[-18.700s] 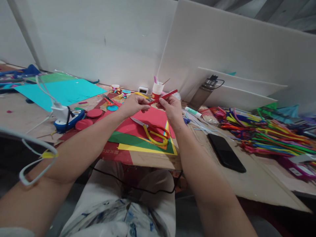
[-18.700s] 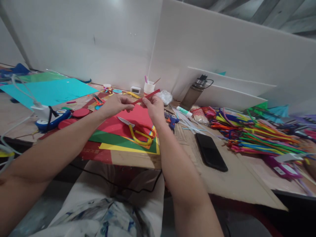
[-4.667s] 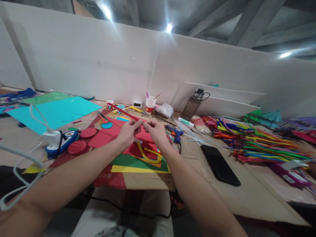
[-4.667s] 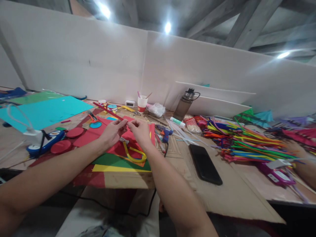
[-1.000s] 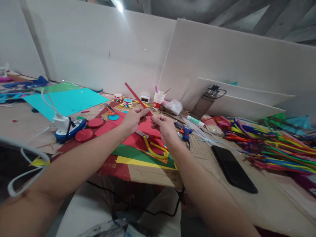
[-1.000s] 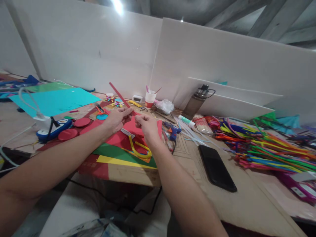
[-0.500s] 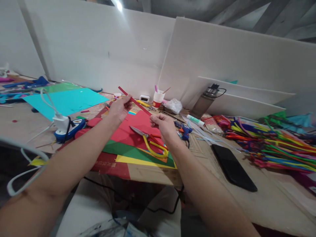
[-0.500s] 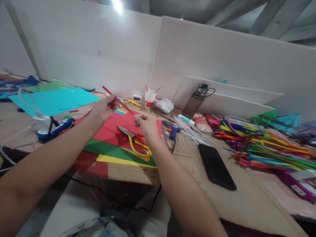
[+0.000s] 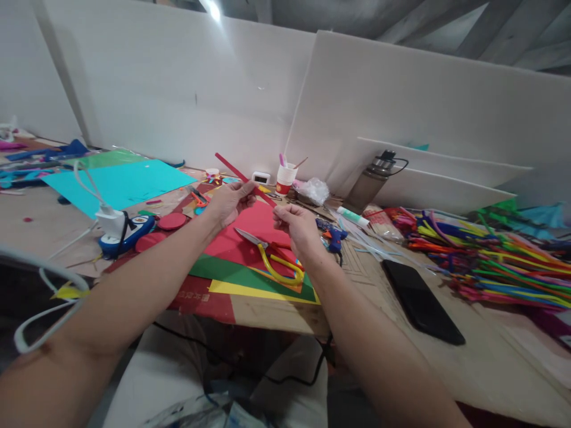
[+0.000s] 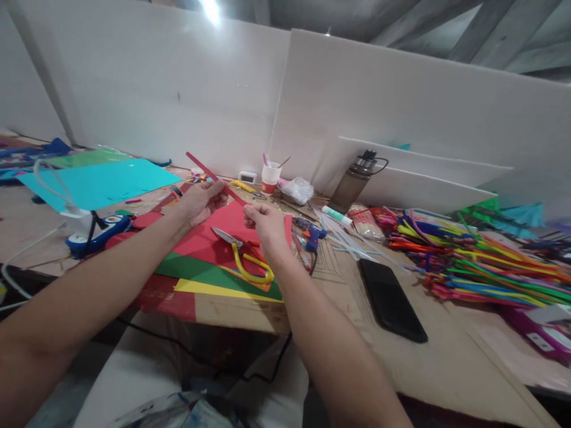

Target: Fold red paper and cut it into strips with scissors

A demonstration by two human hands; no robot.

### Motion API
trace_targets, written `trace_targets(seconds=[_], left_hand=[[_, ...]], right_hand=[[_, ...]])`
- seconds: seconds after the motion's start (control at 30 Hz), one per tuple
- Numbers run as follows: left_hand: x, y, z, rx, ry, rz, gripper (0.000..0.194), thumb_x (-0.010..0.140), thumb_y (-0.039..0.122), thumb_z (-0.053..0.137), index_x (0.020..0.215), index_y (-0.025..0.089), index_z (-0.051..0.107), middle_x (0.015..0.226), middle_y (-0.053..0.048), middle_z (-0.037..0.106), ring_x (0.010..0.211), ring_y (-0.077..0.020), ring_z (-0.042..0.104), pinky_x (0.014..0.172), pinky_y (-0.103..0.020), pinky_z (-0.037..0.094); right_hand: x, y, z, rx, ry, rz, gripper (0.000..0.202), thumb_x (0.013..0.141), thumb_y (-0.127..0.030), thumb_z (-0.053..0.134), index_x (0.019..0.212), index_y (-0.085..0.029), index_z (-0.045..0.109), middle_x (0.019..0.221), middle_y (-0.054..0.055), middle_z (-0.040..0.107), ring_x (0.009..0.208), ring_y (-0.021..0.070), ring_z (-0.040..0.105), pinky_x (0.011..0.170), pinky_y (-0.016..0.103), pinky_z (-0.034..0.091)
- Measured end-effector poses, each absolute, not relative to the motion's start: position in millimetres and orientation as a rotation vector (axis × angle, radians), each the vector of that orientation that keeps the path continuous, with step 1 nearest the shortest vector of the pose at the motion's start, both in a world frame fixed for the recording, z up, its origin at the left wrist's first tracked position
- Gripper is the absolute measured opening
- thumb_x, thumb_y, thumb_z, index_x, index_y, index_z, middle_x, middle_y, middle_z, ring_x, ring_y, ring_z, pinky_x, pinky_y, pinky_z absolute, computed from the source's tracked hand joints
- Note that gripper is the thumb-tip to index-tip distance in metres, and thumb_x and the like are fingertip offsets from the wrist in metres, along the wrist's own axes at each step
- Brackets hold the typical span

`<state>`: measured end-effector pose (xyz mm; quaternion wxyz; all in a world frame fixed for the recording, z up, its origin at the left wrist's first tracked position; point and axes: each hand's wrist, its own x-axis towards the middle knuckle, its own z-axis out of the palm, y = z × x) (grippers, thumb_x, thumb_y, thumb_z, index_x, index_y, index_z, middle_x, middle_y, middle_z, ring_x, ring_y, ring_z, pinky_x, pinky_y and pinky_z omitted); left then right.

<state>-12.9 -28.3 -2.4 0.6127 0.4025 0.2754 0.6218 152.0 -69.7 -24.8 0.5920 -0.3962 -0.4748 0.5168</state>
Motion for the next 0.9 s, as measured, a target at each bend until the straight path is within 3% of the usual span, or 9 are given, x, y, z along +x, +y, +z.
trace_targets(seconds=[0.13, 0.3, 0.43, 0.57, 0.73, 0.9], left_hand=[[-9.3, -29.7, -7.9, 0.966, 0.672, 1.457, 0.025, 0.065, 0.023, 0.084, 0.065, 0.010, 0.063, 0.056, 0.000, 0.059, 0.047, -0.0062, 0.054, 0.049, -0.019, 0.045], [-4.3, -32.1, -15.1, 1.028, 0.672, 1.441, 0.022, 0.064, 0.019, 0.083, 0.063, 0.009, 0.064, 0.054, 0.000, 0.059, 0.047, -0.0061, 0.052, 0.047, -0.018, 0.041], [3.5, -36.9, -18.1, 1.039, 0.676, 1.371, 0.021, 0.064, 0.018, 0.083, 0.062, 0.009, 0.064, 0.057, -0.001, 0.060, 0.048, -0.0055, 0.052, 0.046, -0.017, 0.039], [-3.8, -32.2, -13.6, 0.988, 0.644, 1.426, 0.026, 0.062, 0.018, 0.084, 0.057, 0.011, 0.060, 0.052, 0.002, 0.054, 0.046, -0.0045, 0.048, 0.045, -0.017, 0.038], [-16.2, -22.6, -11.9, 0.974, 0.602, 1.466, 0.030, 0.058, 0.021, 0.086, 0.057, 0.012, 0.058, 0.050, 0.004, 0.050, 0.044, -0.0044, 0.046, 0.043, -0.017, 0.035], [-4.9, -31.0, -16.7, 1.043, 0.642, 1.420, 0.033, 0.061, 0.021, 0.085, 0.053, 0.013, 0.054, 0.047, 0.004, 0.049, 0.043, -0.0044, 0.044, 0.042, -0.018, 0.034]], right_hand=[[152.2, -71.3, -24.7, -0.998, -1.258, 1.106, 0.026, 0.064, -0.041, 0.072, 0.067, -0.017, 0.062, 0.063, -0.001, 0.060, 0.057, 0.0111, 0.052, 0.063, 0.028, 0.046], [153.7, -75.0, -22.4, -1.148, -1.600, 0.621, 0.031, 0.072, -0.045, 0.069, 0.087, -0.017, 0.068, 0.085, 0.004, 0.069, 0.078, 0.0164, 0.059, 0.074, 0.031, 0.044], [153.6, -75.7, -23.3, -1.167, -1.628, 0.711, 0.027, 0.079, -0.041, 0.060, 0.073, -0.017, 0.068, 0.065, 0.001, 0.063, 0.061, 0.0142, 0.055, 0.063, 0.029, 0.042], [151.9, -78.9, -19.1, -1.183, -1.586, 0.825, 0.022, 0.077, -0.036, 0.061, 0.066, -0.017, 0.066, 0.055, -0.002, 0.059, 0.055, 0.0124, 0.052, 0.059, 0.026, 0.040], [151.0, -79.3, -19.1, -1.232, -1.661, 0.879, 0.024, 0.080, -0.037, 0.058, 0.068, -0.018, 0.066, 0.057, -0.002, 0.061, 0.052, 0.0112, 0.048, 0.057, 0.026, 0.037], [153.4, -77.0, -24.4, -1.221, -1.753, 0.674, 0.029, 0.079, -0.046, 0.060, 0.074, -0.019, 0.068, 0.063, -0.002, 0.061, 0.057, 0.0124, 0.048, 0.056, 0.026, 0.034]])
